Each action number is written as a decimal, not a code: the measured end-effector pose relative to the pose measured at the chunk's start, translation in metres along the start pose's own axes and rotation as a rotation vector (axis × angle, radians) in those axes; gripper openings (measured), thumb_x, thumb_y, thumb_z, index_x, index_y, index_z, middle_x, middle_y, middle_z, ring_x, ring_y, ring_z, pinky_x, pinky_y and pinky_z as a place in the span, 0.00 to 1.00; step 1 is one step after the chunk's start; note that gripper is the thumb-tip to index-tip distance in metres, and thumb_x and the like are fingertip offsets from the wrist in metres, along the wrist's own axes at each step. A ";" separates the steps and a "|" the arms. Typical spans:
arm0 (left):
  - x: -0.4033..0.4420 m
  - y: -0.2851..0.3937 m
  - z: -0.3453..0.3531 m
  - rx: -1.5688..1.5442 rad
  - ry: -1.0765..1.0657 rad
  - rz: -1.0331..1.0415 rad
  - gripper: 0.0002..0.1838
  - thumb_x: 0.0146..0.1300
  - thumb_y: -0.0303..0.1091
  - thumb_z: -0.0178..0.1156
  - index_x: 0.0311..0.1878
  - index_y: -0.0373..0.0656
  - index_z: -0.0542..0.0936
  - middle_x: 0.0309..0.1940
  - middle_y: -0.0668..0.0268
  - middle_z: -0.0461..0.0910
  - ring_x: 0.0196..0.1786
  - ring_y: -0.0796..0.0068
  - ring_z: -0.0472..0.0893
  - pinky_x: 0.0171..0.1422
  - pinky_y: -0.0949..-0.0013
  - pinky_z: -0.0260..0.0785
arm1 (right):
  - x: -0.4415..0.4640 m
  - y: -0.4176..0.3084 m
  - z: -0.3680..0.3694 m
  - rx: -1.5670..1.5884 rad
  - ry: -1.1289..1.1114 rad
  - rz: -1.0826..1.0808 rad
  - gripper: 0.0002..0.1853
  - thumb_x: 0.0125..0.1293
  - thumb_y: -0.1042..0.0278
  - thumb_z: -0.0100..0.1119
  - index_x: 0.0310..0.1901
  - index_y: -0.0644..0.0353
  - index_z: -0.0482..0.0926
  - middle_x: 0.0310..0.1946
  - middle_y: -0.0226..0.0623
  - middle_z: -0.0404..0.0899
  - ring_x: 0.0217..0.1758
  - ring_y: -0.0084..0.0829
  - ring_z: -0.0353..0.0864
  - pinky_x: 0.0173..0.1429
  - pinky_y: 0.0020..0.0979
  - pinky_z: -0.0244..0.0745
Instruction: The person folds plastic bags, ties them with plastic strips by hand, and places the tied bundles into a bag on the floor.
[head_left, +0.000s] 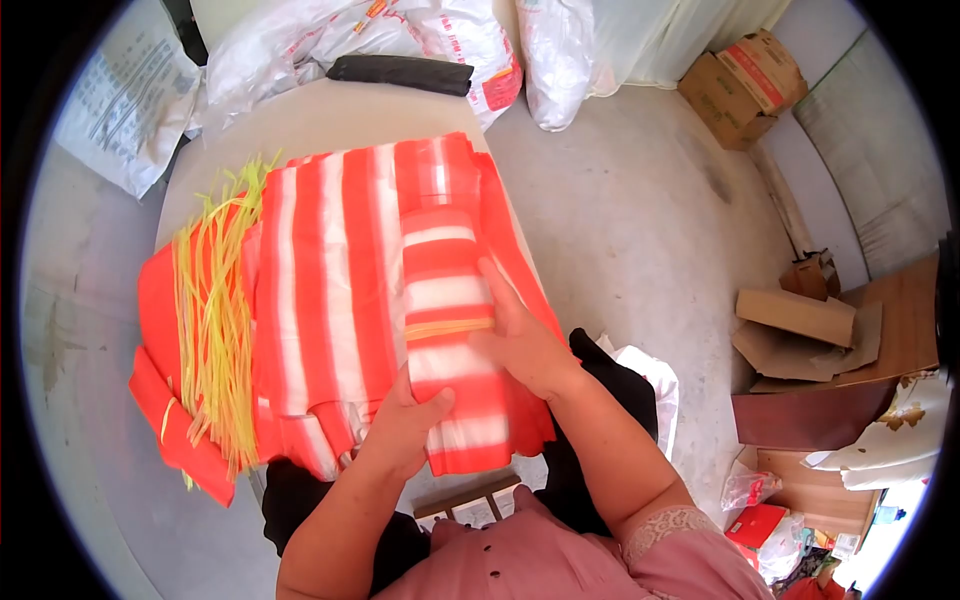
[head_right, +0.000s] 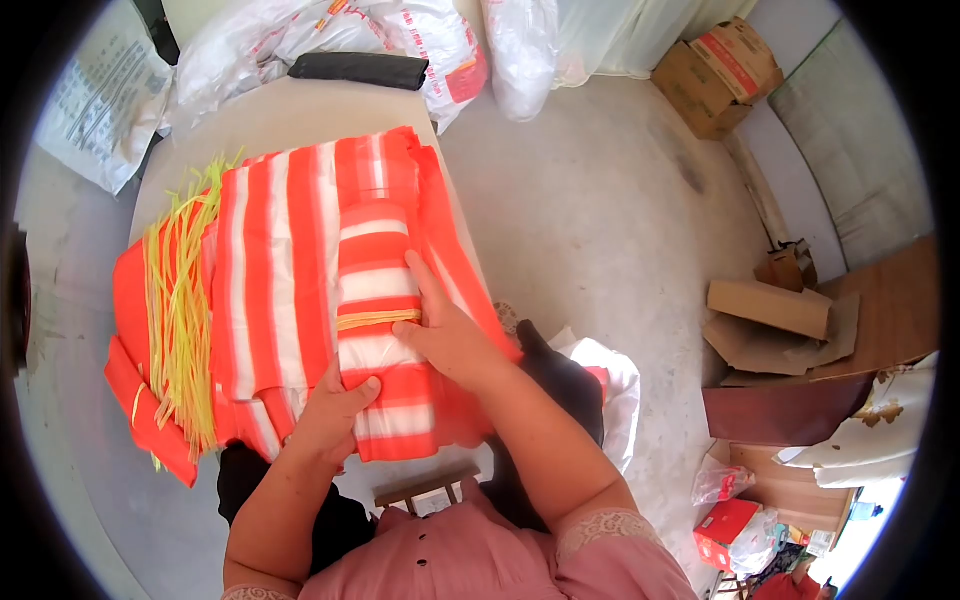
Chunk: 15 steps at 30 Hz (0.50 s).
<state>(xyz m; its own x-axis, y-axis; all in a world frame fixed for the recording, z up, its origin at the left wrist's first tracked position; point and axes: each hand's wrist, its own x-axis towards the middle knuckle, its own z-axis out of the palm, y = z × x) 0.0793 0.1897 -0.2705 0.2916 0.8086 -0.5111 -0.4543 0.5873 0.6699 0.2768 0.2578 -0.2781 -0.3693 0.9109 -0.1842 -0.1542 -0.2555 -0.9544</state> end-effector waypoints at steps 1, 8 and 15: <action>0.001 -0.001 -0.001 -0.012 -0.009 0.002 0.35 0.73 0.21 0.61 0.81 0.40 0.62 0.72 0.60 0.74 0.72 0.66 0.75 0.75 0.57 0.72 | 0.000 0.000 0.000 0.052 -0.001 -0.008 0.49 0.75 0.78 0.59 0.88 0.55 0.38 0.85 0.49 0.53 0.85 0.38 0.60 0.81 0.34 0.62; 0.000 -0.001 0.002 -0.027 -0.006 0.012 0.35 0.74 0.21 0.61 0.81 0.40 0.61 0.72 0.59 0.73 0.72 0.64 0.75 0.76 0.55 0.72 | -0.004 -0.003 -0.004 0.139 0.051 0.146 0.48 0.68 0.85 0.50 0.87 0.57 0.43 0.72 0.44 0.70 0.66 0.29 0.78 0.68 0.29 0.74; -0.003 -0.008 0.004 0.024 -0.015 -0.005 0.37 0.71 0.18 0.64 0.80 0.39 0.61 0.71 0.57 0.73 0.71 0.64 0.76 0.74 0.56 0.74 | -0.012 -0.019 0.003 0.294 0.132 0.102 0.43 0.69 0.84 0.48 0.86 0.57 0.49 0.63 0.42 0.77 0.60 0.26 0.80 0.65 0.28 0.76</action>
<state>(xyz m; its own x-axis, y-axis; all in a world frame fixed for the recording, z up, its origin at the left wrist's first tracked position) 0.0852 0.1832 -0.2724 0.3061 0.8060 -0.5065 -0.4327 0.5918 0.6801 0.2819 0.2506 -0.2568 -0.2773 0.9051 -0.3223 -0.3876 -0.4123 -0.8245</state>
